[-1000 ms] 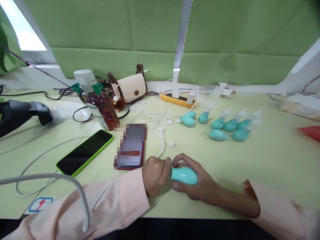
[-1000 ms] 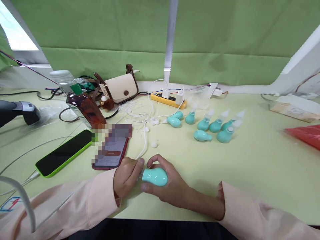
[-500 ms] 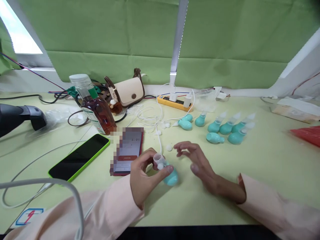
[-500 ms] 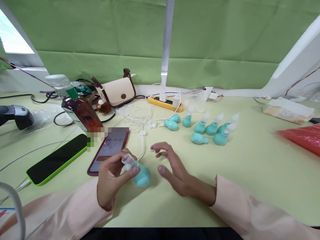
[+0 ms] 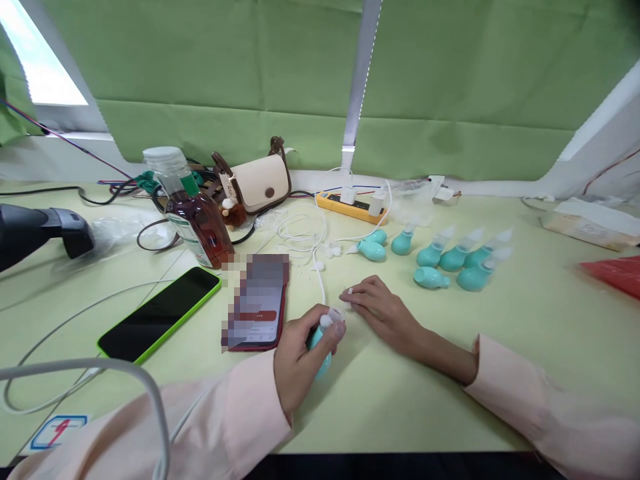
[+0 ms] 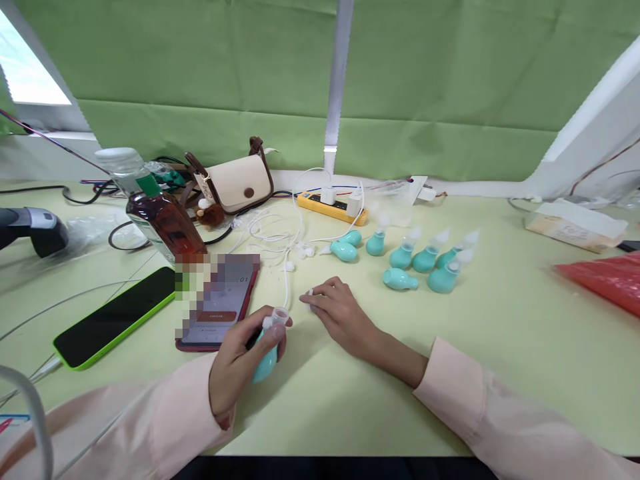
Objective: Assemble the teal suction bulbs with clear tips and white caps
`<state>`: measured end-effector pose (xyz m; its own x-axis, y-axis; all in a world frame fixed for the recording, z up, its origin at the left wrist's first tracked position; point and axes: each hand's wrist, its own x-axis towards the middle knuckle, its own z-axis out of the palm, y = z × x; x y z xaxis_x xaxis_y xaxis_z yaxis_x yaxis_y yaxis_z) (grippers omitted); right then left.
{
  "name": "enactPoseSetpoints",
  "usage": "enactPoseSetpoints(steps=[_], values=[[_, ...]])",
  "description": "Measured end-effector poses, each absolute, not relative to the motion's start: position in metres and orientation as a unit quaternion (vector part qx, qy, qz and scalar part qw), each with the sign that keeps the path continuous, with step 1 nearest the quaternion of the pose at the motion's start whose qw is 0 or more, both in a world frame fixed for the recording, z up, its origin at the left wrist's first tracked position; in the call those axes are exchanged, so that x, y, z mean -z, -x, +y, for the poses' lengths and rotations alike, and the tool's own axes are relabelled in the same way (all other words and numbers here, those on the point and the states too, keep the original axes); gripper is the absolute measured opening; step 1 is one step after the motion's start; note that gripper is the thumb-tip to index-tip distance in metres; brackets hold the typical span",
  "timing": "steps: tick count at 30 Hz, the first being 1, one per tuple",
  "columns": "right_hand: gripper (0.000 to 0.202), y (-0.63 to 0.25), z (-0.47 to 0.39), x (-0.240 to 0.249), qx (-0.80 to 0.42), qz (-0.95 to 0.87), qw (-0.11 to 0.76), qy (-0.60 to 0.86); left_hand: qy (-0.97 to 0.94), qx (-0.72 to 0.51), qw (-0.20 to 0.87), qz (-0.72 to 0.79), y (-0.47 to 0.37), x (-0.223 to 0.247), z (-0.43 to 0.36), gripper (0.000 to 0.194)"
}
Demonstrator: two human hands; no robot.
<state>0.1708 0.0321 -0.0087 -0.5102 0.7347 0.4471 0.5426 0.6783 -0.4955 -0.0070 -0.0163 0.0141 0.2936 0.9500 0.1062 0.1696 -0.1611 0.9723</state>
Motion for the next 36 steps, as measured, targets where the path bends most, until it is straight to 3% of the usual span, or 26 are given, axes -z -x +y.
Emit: enactPoseSetpoints(steps=[4,8,10,12,21,36], values=[[0.015,-0.168,0.02,-0.001,-0.37,-0.708,0.459,0.389,-0.666,-0.358,0.475,0.45,0.007,-0.013,-0.015,0.026],[0.031,-0.168,0.01,-0.006,-0.528,-0.573,0.476,0.408,-0.684,-0.328,0.451,0.47,0.006,-0.013,-0.015,0.029],[0.022,-0.17,0.01,-0.005,-0.563,-0.548,0.469,0.403,-0.694,-0.317,0.443,0.47,0.006,-0.014,-0.015,0.028],[0.013,-0.172,0.012,-0.003,-0.583,-0.54,0.459,0.398,-0.705,-0.308,0.438,0.465,0.005,-0.016,-0.015,0.027],[0.007,-0.176,0.013,-0.008,-0.594,-0.559,0.42,0.397,-0.736,-0.292,0.413,0.45,0.006,-0.019,-0.015,0.026],[0.02,-0.188,0.02,-0.028,-0.543,-0.718,0.242,0.361,-0.808,-0.252,0.331,0.418,0.006,-0.007,-0.014,0.029]])
